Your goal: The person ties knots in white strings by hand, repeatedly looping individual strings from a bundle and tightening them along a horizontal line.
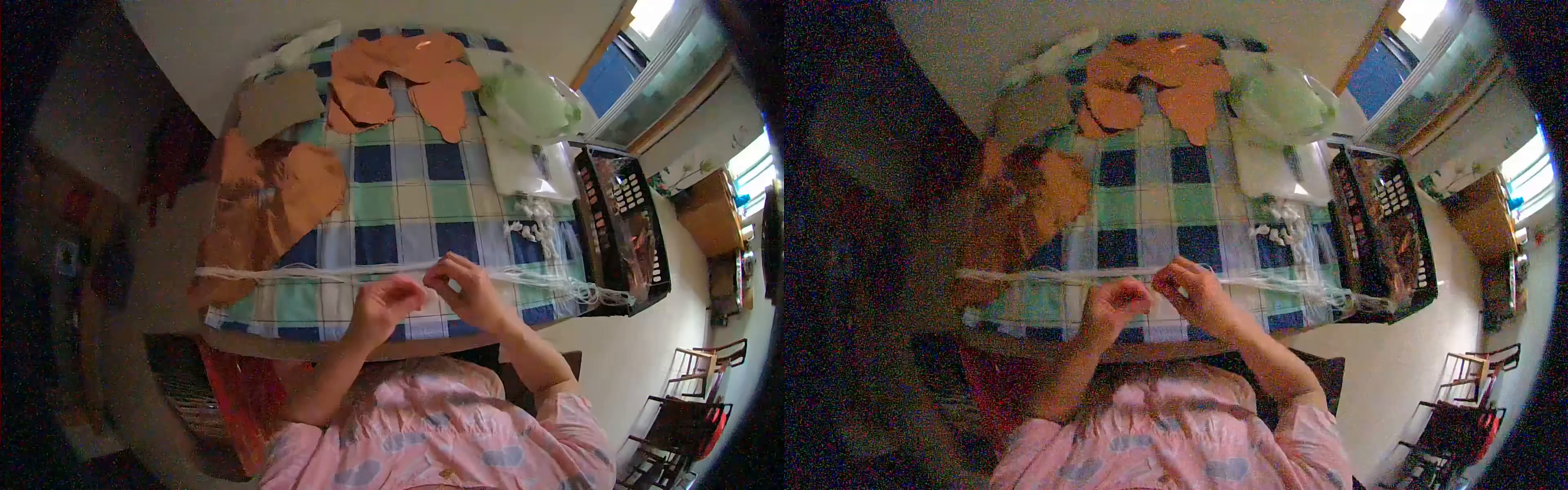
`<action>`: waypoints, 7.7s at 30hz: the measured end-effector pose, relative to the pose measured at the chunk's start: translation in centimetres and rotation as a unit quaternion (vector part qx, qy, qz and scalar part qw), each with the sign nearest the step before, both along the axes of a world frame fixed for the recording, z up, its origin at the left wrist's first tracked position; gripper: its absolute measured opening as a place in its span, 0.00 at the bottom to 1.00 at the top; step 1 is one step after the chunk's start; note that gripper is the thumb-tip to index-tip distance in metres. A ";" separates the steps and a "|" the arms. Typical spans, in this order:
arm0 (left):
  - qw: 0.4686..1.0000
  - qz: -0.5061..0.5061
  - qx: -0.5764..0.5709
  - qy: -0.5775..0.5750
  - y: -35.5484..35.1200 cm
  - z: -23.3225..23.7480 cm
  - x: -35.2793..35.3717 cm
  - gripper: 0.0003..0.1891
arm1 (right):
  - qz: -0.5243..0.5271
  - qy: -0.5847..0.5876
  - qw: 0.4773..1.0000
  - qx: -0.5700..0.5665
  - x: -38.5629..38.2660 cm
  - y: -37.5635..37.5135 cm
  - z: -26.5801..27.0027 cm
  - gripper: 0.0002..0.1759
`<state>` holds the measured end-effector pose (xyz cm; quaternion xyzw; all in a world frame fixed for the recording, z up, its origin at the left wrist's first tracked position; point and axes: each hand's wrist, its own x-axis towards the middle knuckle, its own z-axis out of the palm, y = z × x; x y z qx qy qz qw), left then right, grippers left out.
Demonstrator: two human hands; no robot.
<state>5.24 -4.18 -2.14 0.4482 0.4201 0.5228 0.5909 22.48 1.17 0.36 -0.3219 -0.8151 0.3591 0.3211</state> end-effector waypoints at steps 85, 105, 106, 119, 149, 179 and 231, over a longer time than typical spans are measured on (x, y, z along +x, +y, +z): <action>0.854 0.074 0.190 0.478 5.5 -5.8 4.0 0.03 | -0.206 -0.154 0.966 0.006 3.6 2.9 -8.1 0.05; 0.877 0.076 0.242 0.408 3.7 -0.5 3.8 0.12 | 0.049 0.111 0.988 -0.099 -2.6 1.5 -16.7 0.23; 0.876 0.071 0.263 0.397 3.6 -0.5 3.8 0.12 | 0.034 0.056 0.998 -0.025 -2.7 1.5 -16.7 0.23; 0.806 -0.014 0.318 0.499 3.7 -1.6 3.1 0.19 | 0.023 -0.014 0.997 -0.070 -1.7 2.4 -14.8 0.16; 0.864 0.197 0.211 0.413 5.9 -0.4 -6.7 0.15 | -0.007 0.294 0.849 -0.440 -2.6 2.9 -9.9 0.18; 0.988 0.034 -0.068 -0.131 4.3 -0.6 -1.8 0.12 | 0.024 0.208 0.919 -0.334 -3.5 1.3 -8.3 0.12; 0.819 0.036 0.278 0.500 0.7 0.7 -0.1 0.09 | -0.059 0.017 0.997 -0.037 -0.2 -1.7 -0.2 0.08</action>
